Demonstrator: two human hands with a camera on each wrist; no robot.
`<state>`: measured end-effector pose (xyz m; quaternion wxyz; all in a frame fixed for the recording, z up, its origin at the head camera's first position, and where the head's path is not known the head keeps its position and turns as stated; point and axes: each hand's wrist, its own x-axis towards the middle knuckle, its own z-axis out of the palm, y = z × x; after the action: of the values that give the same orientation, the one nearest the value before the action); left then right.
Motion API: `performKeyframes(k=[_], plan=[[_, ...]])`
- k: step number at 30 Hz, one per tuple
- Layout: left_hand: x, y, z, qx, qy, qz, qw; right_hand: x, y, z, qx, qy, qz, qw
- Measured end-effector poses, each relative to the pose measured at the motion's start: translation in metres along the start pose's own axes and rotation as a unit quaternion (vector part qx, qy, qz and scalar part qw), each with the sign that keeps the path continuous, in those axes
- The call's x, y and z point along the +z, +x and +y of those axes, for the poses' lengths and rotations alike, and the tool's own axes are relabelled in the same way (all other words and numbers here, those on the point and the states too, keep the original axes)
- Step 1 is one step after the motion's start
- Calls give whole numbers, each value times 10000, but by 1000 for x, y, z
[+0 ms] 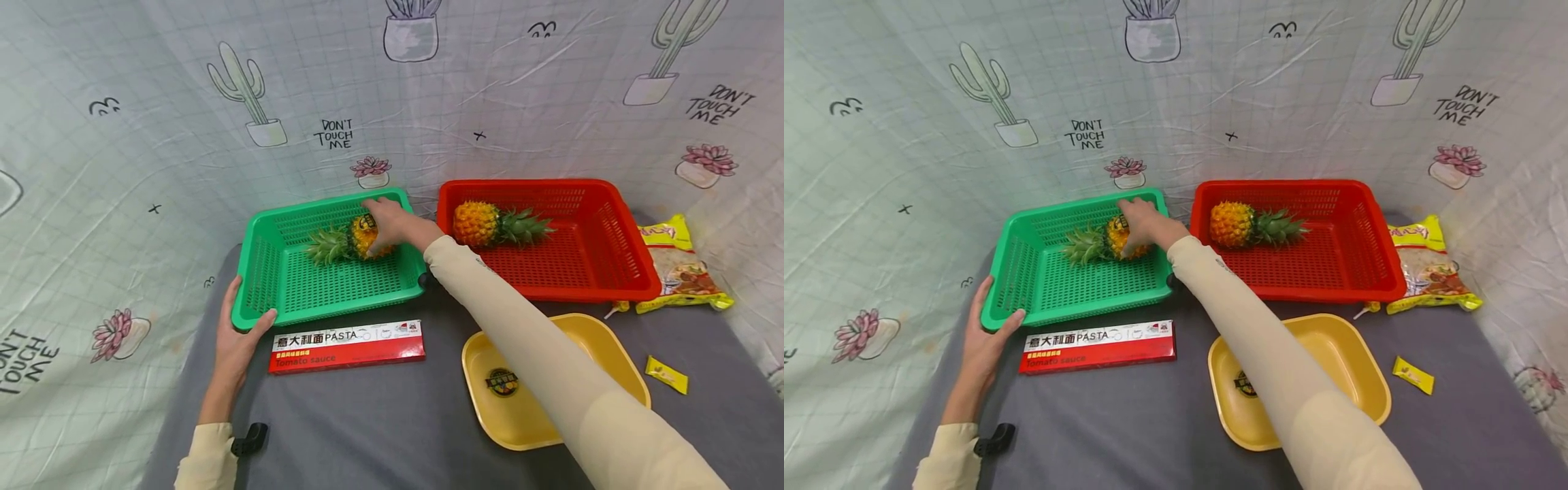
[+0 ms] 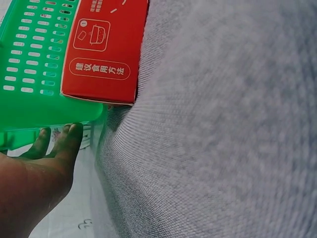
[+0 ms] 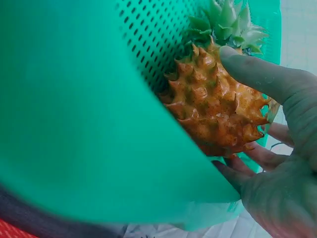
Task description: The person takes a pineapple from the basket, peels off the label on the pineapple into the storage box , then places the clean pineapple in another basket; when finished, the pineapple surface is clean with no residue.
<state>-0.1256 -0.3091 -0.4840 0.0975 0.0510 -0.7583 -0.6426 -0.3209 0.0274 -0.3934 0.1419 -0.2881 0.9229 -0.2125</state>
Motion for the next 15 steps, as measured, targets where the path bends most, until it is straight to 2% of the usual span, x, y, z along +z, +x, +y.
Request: performKeyframes(k=[8,15], plan=[[1,-1,0,-3,-27,-11,10000,0,3,-3,159,-237,-147,9995],[0,0,0,4,12,22,10000,1,4,-4,161,-354,-89,9992]])
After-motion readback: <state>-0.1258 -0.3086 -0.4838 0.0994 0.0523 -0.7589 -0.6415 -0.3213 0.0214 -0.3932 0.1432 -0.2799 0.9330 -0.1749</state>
